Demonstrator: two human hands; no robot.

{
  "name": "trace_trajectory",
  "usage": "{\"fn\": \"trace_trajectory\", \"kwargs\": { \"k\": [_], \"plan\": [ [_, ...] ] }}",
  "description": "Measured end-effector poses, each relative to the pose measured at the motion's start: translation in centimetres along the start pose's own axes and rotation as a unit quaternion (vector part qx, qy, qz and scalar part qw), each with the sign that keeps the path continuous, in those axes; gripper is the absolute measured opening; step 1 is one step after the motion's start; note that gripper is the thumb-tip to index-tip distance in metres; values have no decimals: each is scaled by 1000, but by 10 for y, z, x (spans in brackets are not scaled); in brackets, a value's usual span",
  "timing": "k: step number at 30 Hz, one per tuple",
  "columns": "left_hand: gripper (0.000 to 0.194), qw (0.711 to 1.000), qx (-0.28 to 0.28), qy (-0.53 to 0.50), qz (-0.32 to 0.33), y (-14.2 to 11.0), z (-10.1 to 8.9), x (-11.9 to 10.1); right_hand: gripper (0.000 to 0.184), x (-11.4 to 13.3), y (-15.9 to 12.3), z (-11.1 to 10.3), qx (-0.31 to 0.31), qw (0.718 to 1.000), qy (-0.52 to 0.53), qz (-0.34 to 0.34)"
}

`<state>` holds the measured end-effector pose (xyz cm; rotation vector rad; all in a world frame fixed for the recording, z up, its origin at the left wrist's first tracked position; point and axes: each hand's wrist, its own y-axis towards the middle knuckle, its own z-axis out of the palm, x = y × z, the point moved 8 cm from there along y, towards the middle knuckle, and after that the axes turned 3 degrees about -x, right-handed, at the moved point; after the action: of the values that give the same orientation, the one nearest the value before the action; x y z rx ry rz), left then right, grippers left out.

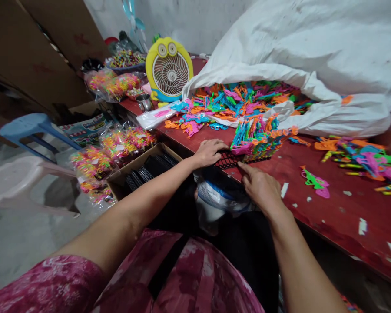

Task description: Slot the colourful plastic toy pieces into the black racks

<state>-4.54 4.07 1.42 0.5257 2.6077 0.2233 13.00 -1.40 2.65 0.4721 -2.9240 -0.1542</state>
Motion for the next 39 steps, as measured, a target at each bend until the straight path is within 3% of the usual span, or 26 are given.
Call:
{"fn": "trace_trajectory", "kwargs": {
  "k": [8,12,20,31,39],
  "plan": [
    [47,1000,1,3,-13,-2,0,-1,48,-26,-4,5,-56,980,191,25],
    [48,1000,-3,8,-10,-1,3,1,50,-28,-4,6,-50,984,161,65],
    [51,999,-25,-27,-12,-1,1,2,50,-21,-5,3,-50,991,116,54],
    [53,999,15,7,-40,7,12,10,49,-30,-2,9,-49,989,124,57],
    [51,999,10,-2,-52,9,15,10,50,-26,-2,6,-45,992,87,77]
  ]
}}
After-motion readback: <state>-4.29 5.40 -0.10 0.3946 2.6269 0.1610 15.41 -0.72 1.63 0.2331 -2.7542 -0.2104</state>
